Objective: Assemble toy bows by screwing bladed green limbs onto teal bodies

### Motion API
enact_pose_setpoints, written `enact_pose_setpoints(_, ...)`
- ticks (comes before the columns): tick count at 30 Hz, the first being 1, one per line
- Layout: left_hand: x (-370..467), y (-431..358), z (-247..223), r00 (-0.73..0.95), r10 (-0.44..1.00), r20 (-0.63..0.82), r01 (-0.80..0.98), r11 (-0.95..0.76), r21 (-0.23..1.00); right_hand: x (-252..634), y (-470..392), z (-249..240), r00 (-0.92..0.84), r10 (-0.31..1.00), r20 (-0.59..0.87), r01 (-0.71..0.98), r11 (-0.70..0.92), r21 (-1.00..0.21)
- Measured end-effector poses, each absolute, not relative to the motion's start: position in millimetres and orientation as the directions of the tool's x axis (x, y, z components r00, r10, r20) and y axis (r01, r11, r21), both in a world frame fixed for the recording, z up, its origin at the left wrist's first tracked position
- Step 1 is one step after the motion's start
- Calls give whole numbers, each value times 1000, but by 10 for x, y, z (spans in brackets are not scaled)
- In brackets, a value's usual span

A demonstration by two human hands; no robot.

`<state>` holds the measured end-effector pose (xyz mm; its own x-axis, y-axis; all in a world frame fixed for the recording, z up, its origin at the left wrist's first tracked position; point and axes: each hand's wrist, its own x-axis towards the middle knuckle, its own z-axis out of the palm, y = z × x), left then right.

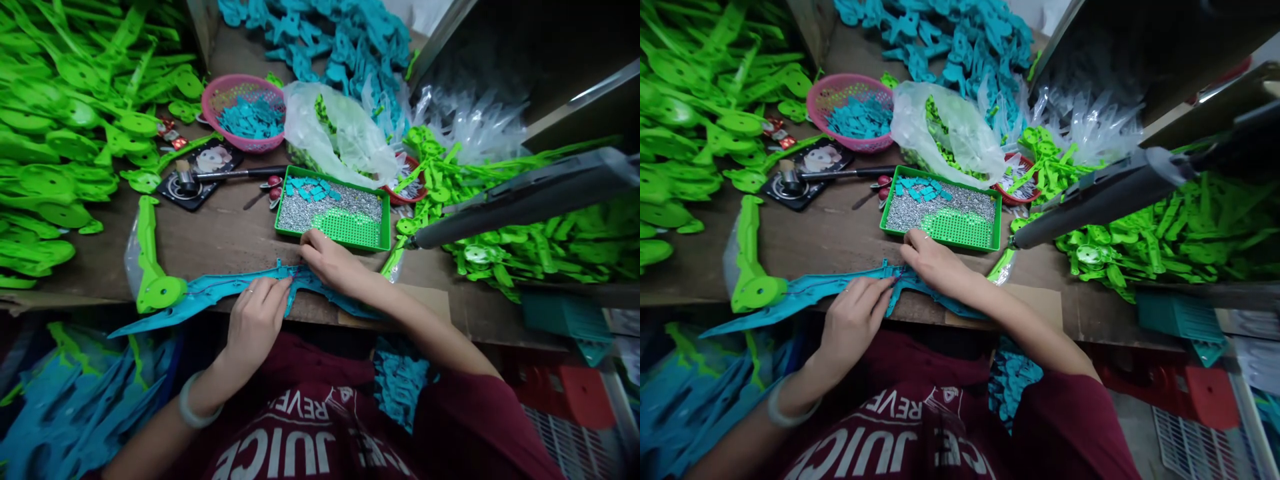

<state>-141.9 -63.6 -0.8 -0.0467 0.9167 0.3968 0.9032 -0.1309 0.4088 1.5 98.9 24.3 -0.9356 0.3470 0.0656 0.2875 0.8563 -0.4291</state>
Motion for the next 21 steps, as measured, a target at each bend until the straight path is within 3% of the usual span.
enact_pose_setpoints(5, -1435, -574, 71, -38, 920, 390, 931, -109, 349, 16, 1008, 231, -956, 291, 36, 268, 916, -299)
enact_pose_setpoints(10, -1582, -485, 68, 247, 886, 392, 869, -382, 315, 28, 1030, 237, -966, 253, 53, 231, 936, -266)
enact_pose_setpoints(16, -1642, -566, 14, 227, 862, 454, 880, -381, 283, 48, 1053, 209, -959, 278, 51, 234, 882, -409)
enact_pose_setpoints(21, -1563, -671, 36, 203, 886, 416, 881, -351, 317, 52, 1083, 267, -942, 314, 117, 149, 705, -693)
